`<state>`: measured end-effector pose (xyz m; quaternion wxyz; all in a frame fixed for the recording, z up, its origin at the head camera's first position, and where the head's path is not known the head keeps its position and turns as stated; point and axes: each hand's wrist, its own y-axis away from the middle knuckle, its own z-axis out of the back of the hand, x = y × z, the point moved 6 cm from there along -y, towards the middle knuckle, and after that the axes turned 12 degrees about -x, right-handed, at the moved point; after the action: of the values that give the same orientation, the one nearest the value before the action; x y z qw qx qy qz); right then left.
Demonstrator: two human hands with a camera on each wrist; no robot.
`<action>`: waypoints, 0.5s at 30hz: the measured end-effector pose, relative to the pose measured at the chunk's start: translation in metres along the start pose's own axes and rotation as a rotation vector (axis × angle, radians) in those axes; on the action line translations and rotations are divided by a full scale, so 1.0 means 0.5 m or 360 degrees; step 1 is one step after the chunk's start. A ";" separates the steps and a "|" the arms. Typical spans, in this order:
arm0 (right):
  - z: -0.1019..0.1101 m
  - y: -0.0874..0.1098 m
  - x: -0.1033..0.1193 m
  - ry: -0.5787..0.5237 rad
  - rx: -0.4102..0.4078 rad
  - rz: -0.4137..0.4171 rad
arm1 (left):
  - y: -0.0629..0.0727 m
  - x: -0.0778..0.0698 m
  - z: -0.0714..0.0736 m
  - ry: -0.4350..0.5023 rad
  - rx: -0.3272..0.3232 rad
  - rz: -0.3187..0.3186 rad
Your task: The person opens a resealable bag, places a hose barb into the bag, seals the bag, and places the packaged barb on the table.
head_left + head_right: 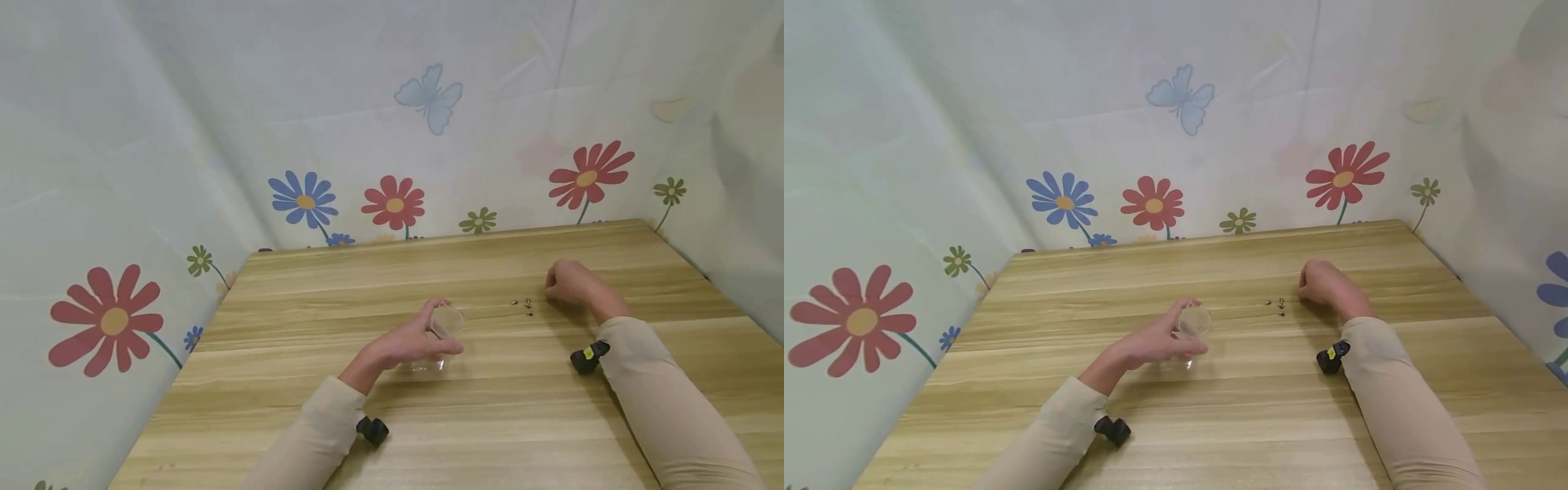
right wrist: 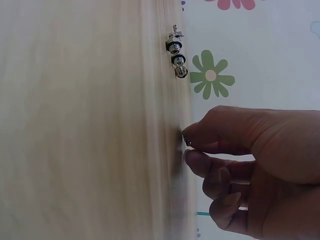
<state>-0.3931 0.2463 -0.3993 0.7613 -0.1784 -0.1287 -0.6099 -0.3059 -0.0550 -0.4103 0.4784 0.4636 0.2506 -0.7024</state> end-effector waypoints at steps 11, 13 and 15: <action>0.021 0.012 0.059 -0.0110 -0.0051 0.0097 | 0.000 0.000 -0.003 0.0014 0.0002 0.0029; 0.030 0.015 0.084 -0.0120 -0.0085 0.0166 | 0.000 -0.001 -0.002 0.0001 -0.0001 0.0032; 0.039 0.018 0.113 -0.0125 -0.0115 0.0233 | 0.000 -0.003 -0.001 -0.0001 0.0004 0.0032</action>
<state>-0.3711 0.2065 -0.3595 0.7913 -0.2383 -0.1229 -0.5495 -0.3057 -0.0539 -0.4094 0.4848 0.4666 0.2450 -0.6980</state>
